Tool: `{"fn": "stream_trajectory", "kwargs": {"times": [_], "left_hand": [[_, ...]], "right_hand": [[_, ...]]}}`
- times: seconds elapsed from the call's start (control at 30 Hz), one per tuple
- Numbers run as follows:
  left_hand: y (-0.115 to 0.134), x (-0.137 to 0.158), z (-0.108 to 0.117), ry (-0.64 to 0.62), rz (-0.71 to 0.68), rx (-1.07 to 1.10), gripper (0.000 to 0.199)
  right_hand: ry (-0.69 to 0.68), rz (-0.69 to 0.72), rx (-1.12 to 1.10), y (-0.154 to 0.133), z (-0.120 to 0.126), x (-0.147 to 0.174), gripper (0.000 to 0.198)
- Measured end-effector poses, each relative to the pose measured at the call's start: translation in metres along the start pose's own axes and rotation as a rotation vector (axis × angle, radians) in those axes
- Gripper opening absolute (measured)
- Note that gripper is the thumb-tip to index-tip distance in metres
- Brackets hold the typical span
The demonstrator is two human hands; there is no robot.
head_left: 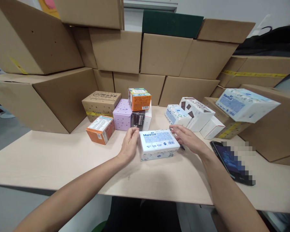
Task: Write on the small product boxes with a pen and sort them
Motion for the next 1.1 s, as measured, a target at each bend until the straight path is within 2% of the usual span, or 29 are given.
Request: {"fn": "stream_trajectory", "kwargs": {"times": [0.07, 0.17, 0.3, 0.37, 0.5, 0.73, 0.83, 1.1], "left_hand": [[0.000, -0.001, 0.000, -0.022, 0.001, -0.060, 0.031], [0.003, 0.000, -0.001, -0.076, -0.030, -0.126, 0.036], [0.009, 0.004, -0.005, -0.157, -0.070, -0.140, 0.046], [0.010, 0.007, -0.007, -0.191, -0.090, -0.146, 0.050], [0.017, 0.008, -0.005, -0.159, -0.156, -0.104, 0.049], [0.039, 0.009, 0.005, -0.045, -0.375, -0.044, 0.044], [0.044, 0.011, 0.005, -0.047, -0.441, -0.035, 0.041], [0.052, 0.019, 0.004, -0.079, -0.493, -0.018, 0.032]], "right_hand": [[-0.046, 0.031, 0.058, 0.003, -0.002, -0.001, 0.043], [-0.142, 0.090, 0.164, 0.007, -0.008, 0.000, 0.052], [-0.223, 0.025, 0.183, 0.013, -0.014, 0.004, 0.059], [-0.231, 0.040, 0.160, 0.009, -0.015, 0.007, 0.060], [-0.178, 0.108, 0.093, -0.005, -0.011, 0.010, 0.057], [-0.067, 0.145, 0.016, -0.013, -0.006, 0.006, 0.057], [-0.040, 0.142, -0.031, -0.010, -0.005, 0.004, 0.055], [0.009, 0.116, -0.090, -0.010, -0.003, 0.001, 0.046]]}}
Point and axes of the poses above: each hand's wrist, its own x-axis away from the middle knuckle, its own z-axis out of the back of the hand, y = z × x, the point moved 8 cm from there along -x, towards the middle knuckle, and after that the axes turned 15 degrees about y, right-handed, at the moved point
